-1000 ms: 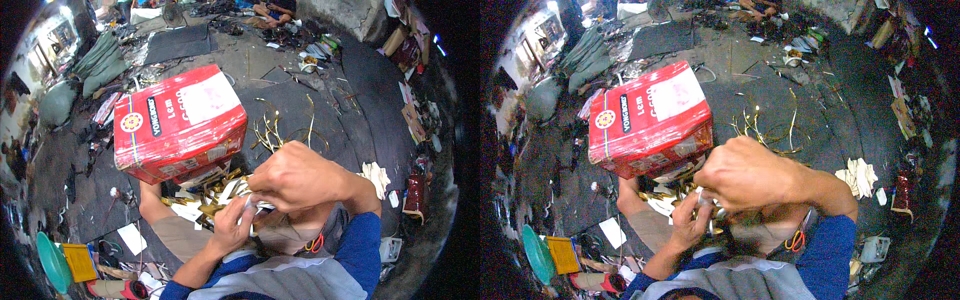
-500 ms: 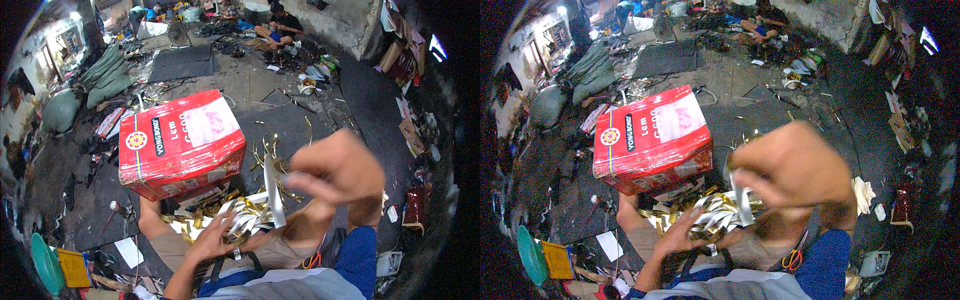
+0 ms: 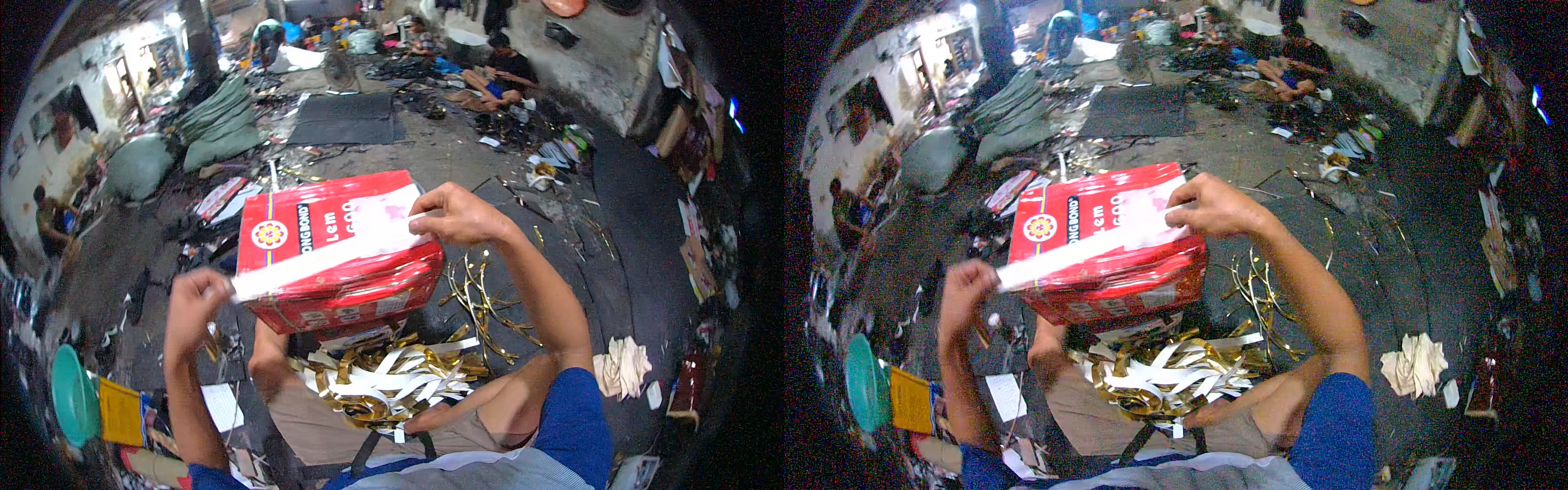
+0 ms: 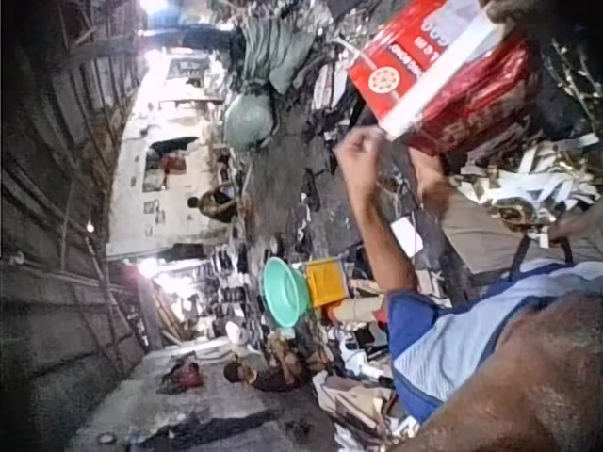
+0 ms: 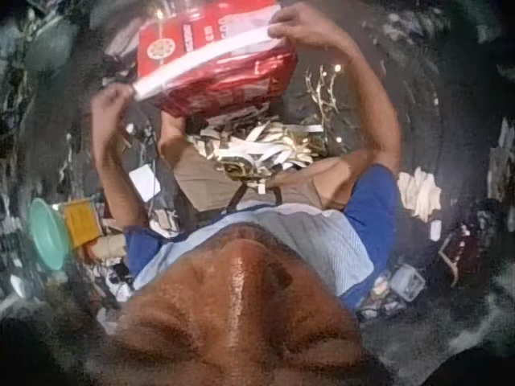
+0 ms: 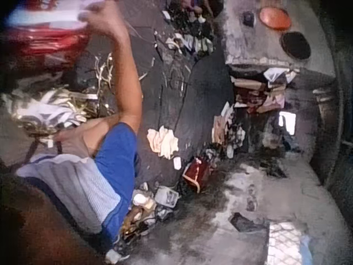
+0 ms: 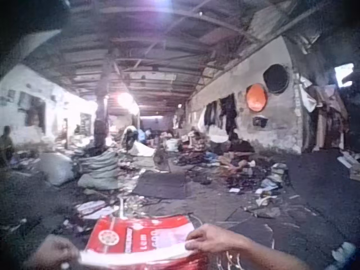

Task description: The person sits on the floor and wraps a red rectangular box with white and gold decorative ribbons. They repeatedly pull ribbon from a pile, place it across the box, and press it down by hand to secure it.

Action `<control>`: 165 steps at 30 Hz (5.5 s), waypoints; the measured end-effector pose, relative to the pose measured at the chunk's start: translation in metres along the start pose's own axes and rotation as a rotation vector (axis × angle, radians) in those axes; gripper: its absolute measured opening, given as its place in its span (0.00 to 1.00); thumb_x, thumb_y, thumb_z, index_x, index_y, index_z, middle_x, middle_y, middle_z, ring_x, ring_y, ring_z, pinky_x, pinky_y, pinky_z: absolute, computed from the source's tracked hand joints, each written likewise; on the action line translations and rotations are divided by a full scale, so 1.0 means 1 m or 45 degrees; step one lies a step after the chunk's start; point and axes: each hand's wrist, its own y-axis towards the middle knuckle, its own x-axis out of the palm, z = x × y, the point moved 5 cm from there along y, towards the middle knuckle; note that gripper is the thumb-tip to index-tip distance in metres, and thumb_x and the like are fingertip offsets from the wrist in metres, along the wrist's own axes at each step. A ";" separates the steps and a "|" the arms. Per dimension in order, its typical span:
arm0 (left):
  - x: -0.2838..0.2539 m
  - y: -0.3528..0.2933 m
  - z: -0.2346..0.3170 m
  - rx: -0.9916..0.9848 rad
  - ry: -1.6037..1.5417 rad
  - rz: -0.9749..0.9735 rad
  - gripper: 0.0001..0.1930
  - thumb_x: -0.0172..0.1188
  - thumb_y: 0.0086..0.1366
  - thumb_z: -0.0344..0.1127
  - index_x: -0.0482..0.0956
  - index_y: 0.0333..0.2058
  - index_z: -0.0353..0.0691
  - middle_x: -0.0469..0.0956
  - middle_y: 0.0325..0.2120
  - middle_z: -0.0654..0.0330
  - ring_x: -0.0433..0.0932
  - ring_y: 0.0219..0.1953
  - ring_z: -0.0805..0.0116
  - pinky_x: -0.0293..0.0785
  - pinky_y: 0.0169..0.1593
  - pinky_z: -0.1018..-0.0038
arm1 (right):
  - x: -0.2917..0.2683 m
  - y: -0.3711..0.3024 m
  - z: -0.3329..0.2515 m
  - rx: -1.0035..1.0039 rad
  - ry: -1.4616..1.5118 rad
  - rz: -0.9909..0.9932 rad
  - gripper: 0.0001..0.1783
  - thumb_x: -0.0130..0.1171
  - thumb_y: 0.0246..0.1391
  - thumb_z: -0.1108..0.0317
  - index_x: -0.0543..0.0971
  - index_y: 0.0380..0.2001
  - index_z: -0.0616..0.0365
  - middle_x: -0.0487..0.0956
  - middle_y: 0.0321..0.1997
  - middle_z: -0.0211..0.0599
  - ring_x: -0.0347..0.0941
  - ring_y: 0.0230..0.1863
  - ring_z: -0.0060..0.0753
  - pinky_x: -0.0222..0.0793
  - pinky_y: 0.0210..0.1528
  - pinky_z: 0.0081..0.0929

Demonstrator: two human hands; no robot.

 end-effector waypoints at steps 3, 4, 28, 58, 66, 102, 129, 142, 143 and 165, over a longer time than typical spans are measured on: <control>-0.038 0.058 -0.002 -0.037 0.556 -0.117 0.09 0.65 0.60 0.34 0.86 0.32 0.33 0.83 0.29 0.59 0.79 0.31 0.72 0.74 0.34 0.73 | 0.012 0.027 0.021 0.071 0.061 0.036 0.17 0.67 0.56 0.60 0.87 0.43 0.61 0.88 0.35 0.46 0.84 0.30 0.34 0.79 0.39 0.35; -0.036 0.064 0.005 0.141 1.012 0.134 0.09 0.65 0.57 0.32 0.86 0.34 0.33 0.83 0.35 0.52 0.82 0.37 0.64 0.77 0.41 0.68 | 0.017 0.032 0.021 0.063 -0.019 0.057 0.17 0.67 0.55 0.60 0.87 0.43 0.60 0.88 0.35 0.46 0.84 0.31 0.35 0.79 0.39 0.35; 0.252 0.112 0.064 0.790 0.092 -0.203 0.07 0.68 0.58 0.31 0.86 0.34 0.34 0.81 0.33 0.52 0.82 0.33 0.57 0.78 0.38 0.65 | 0.028 -0.013 0.024 -0.332 -0.574 0.580 0.11 0.72 0.52 0.65 0.89 0.38 0.55 0.81 0.38 0.38 0.80 0.40 0.41 0.76 0.44 0.35; 0.260 0.146 0.072 0.785 0.257 -0.403 0.08 0.72 0.55 0.35 0.88 0.30 0.36 0.84 0.25 0.53 0.82 0.26 0.63 0.76 0.32 0.67 | 0.046 0.003 0.084 -0.005 0.579 0.912 0.18 0.72 0.57 0.59 0.77 0.42 0.56 0.71 0.22 0.22 0.63 0.20 0.13 0.57 0.21 0.20; 0.291 0.127 0.085 0.853 -0.090 -0.330 0.04 0.70 0.59 0.30 0.87 0.31 0.36 0.83 0.26 0.56 0.80 0.26 0.71 0.75 0.31 0.72 | 0.052 -0.018 0.108 -0.084 0.363 0.901 0.18 0.56 0.71 0.56 0.75 0.26 0.52 0.69 0.23 0.23 0.59 0.19 0.12 0.54 0.21 0.21; 0.291 0.122 0.088 0.743 -0.012 -0.258 0.04 0.70 0.59 0.27 0.85 0.28 0.34 0.83 0.28 0.62 0.80 0.29 0.76 0.75 0.34 0.77 | 0.075 0.018 0.177 0.275 0.290 1.177 0.15 0.57 0.64 0.64 0.83 0.32 0.67 0.84 0.31 0.54 0.82 0.34 0.47 0.74 0.39 0.41; 0.293 0.135 0.085 0.700 -0.120 -0.318 0.04 0.70 0.58 0.27 0.86 0.30 0.32 0.83 0.27 0.58 0.82 0.28 0.72 0.77 0.34 0.75 | -0.002 -0.001 0.175 0.200 0.462 1.089 0.24 0.48 0.73 0.53 0.81 0.36 0.63 0.83 0.26 0.45 0.82 0.30 0.35 0.76 0.34 0.40; 0.297 0.132 0.081 0.680 -0.179 -0.316 0.03 0.69 0.59 0.26 0.84 0.29 0.32 0.83 0.26 0.61 0.79 0.28 0.77 0.75 0.32 0.77 | 0.064 0.027 0.162 0.153 0.530 1.078 0.20 0.54 0.71 0.59 0.79 0.28 0.63 0.75 0.21 0.31 0.68 0.24 0.22 0.64 0.28 0.30; 0.297 0.132 0.080 0.696 -0.198 -0.319 0.03 0.68 0.61 0.25 0.84 0.29 0.32 0.82 0.26 0.63 0.78 0.29 0.79 0.74 0.32 0.78 | 0.068 0.025 0.164 0.183 0.545 1.063 0.20 0.54 0.72 0.59 0.78 0.27 0.62 0.72 0.20 0.26 0.65 0.25 0.18 0.62 0.28 0.27; 0.293 0.132 0.094 0.968 0.043 -0.415 0.05 0.69 0.59 0.27 0.89 0.35 0.37 0.82 0.29 0.58 0.82 0.29 0.70 0.77 0.34 0.74 | 0.106 -0.005 0.243 0.377 0.309 1.172 0.21 0.55 0.69 0.58 0.80 0.27 0.64 0.76 0.18 0.37 0.71 0.22 0.29 0.65 0.28 0.36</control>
